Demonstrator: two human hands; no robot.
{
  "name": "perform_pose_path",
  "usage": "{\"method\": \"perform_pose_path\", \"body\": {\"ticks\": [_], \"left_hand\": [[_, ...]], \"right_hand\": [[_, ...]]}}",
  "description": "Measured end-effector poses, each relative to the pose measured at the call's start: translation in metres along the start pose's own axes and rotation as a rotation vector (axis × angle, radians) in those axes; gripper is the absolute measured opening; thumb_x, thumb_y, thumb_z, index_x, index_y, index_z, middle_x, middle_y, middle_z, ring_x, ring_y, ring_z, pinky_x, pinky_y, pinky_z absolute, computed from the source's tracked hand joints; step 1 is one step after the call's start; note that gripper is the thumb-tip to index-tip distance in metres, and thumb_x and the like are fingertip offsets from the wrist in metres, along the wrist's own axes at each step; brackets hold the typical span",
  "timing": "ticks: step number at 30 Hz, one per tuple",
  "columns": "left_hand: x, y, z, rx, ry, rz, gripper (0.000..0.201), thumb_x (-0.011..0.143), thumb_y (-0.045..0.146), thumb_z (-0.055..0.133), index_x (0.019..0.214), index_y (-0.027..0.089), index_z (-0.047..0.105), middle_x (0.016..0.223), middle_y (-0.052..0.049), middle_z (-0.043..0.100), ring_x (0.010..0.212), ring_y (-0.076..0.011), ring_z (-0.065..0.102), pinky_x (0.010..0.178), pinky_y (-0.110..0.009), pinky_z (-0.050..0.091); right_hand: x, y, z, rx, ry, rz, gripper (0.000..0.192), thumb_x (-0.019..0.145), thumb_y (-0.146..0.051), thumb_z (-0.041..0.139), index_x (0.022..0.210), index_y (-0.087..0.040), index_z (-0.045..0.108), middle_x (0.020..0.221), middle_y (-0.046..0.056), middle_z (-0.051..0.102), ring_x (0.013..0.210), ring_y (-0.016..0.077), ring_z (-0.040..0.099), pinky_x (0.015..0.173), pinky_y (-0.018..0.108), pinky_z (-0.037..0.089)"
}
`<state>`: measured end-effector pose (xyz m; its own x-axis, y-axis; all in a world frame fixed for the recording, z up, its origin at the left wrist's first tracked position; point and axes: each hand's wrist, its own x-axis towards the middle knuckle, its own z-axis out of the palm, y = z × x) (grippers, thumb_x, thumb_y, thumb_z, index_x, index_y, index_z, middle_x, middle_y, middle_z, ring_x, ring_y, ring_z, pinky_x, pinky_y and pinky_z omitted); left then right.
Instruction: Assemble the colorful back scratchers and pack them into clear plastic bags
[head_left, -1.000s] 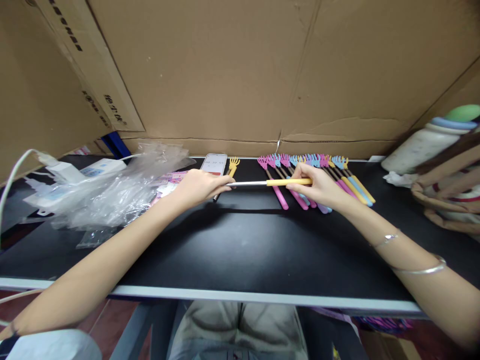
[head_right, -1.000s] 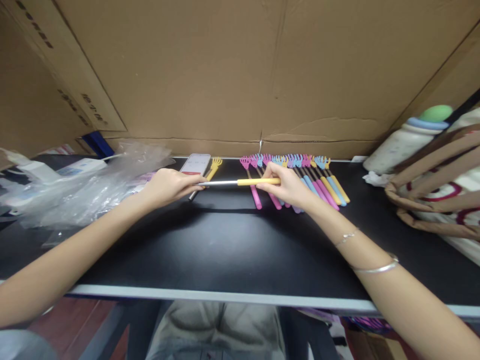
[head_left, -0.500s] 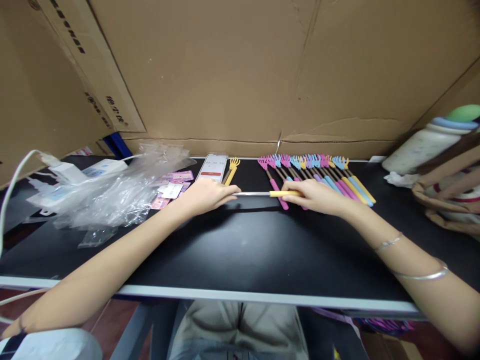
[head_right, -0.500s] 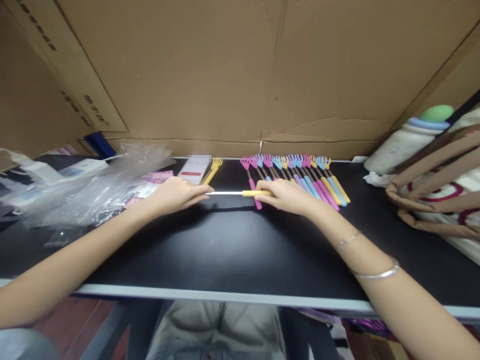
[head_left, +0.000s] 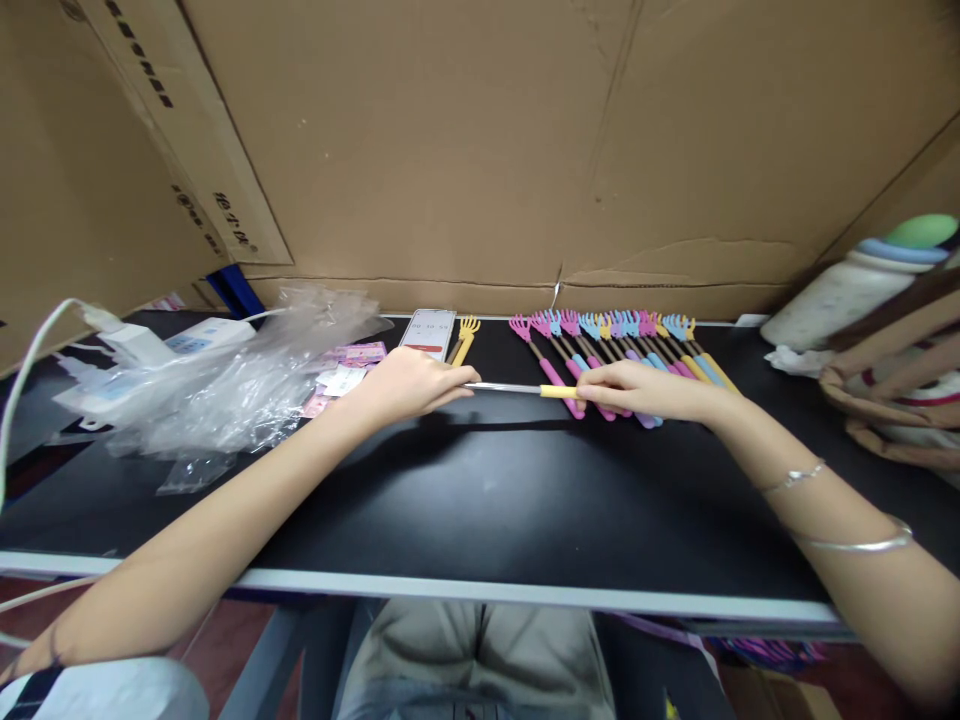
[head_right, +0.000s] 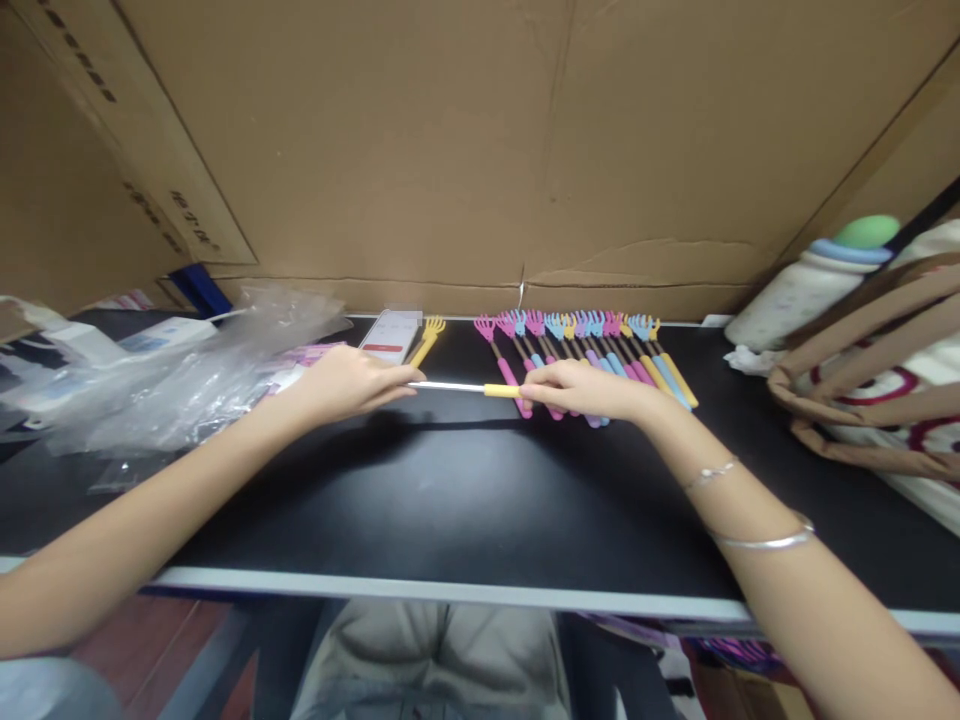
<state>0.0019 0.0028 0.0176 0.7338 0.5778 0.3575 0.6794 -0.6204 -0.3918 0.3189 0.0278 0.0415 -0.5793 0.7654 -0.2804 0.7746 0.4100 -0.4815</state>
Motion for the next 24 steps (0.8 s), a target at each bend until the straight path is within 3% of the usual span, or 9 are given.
{"method": "perform_pose_path", "body": {"ticks": [10,16,24], "left_hand": [[-0.002,-0.005,0.008,0.039,-0.009,-0.033,0.035,0.097,0.044,0.038,0.097,0.025,0.067,0.060,-0.002,0.067,0.050,-0.0166,0.061,0.048,-0.023,0.027],[-0.004,-0.011,0.010,0.020,-0.004,-0.043,0.039,0.098,0.047,0.034,0.102,0.026,0.067,0.058,-0.001,0.066,0.048,-0.0162,0.059,0.048,-0.023,0.025],[-0.006,-0.016,0.010,-0.026,0.014,-0.061,0.046,0.098,0.050,0.029,0.101,0.025,0.068,0.060,-0.003,0.066,0.050,-0.0149,0.059,0.048,-0.023,0.026]], "right_hand": [[0.007,-0.007,0.009,-0.047,0.165,-0.131,0.047,0.093,-0.053,0.036,0.077,-0.018,0.063,0.053,-0.001,0.057,0.046,0.0100,0.052,0.051,0.023,0.038],[0.011,-0.003,0.017,-0.082,0.287,-0.169,0.039,0.094,-0.049,0.037,0.085,-0.019,0.060,0.062,-0.002,0.065,0.042,0.0076,0.051,0.052,0.021,0.037],[0.015,0.001,0.025,-0.277,0.475,-0.189,0.032,0.094,-0.046,0.043,0.088,-0.022,0.063,0.060,-0.004,0.064,0.049,0.0090,0.053,0.052,0.021,0.032]]}}
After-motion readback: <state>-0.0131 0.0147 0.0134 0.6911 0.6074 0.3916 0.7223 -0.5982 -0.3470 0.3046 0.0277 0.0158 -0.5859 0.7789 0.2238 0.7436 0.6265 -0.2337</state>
